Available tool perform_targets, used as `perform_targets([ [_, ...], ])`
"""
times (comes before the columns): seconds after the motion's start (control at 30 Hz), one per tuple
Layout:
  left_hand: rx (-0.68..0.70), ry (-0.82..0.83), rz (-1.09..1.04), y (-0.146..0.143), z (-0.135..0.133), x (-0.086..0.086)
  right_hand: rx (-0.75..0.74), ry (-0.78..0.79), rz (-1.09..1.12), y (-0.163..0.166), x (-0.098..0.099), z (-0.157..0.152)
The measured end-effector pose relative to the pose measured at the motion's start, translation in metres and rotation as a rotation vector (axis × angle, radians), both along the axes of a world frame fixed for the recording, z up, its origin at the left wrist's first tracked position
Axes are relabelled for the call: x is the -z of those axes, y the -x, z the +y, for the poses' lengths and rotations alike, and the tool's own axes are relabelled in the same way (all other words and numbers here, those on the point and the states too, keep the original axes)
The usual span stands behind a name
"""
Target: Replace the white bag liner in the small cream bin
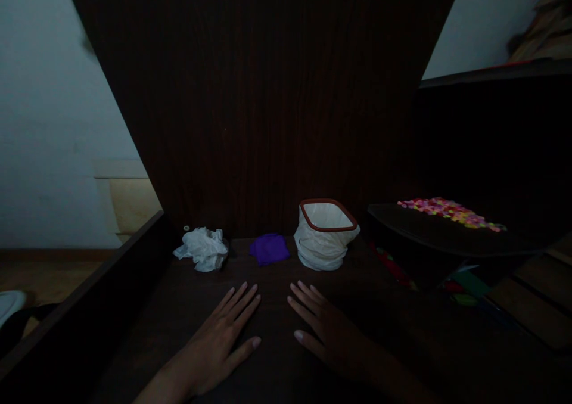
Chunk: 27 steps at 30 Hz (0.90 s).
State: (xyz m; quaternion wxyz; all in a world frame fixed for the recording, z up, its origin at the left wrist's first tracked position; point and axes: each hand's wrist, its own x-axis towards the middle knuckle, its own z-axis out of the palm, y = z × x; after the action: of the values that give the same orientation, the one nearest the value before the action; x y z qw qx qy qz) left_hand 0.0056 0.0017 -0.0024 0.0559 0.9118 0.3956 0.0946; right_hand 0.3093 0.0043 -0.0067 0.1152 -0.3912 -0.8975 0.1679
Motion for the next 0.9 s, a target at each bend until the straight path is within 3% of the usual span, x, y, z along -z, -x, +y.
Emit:
perform_targets([
  [0.2, 0.014, -0.013, -0.032, 0.0, 0.001, 0.0, 0.013, 0.045, -0.035, 0.001, -0.003, 0.0],
  [0.57, 0.002, 0.01, 0.005, 0.0, 0.0, -0.002, -0.01, -0.058, 0.023, -0.001, 0.005, 0.0],
  [0.73, 0.014, 0.026, -0.026, 0.0, 0.001, -0.002, 0.023, -0.386, 0.155, -0.004, -0.011, 0.004],
  [0.9, 0.013, 0.037, -0.041, -0.001, 0.0, -0.003, 0.178, -0.778, 0.284, -0.015, -0.054, 0.013],
])
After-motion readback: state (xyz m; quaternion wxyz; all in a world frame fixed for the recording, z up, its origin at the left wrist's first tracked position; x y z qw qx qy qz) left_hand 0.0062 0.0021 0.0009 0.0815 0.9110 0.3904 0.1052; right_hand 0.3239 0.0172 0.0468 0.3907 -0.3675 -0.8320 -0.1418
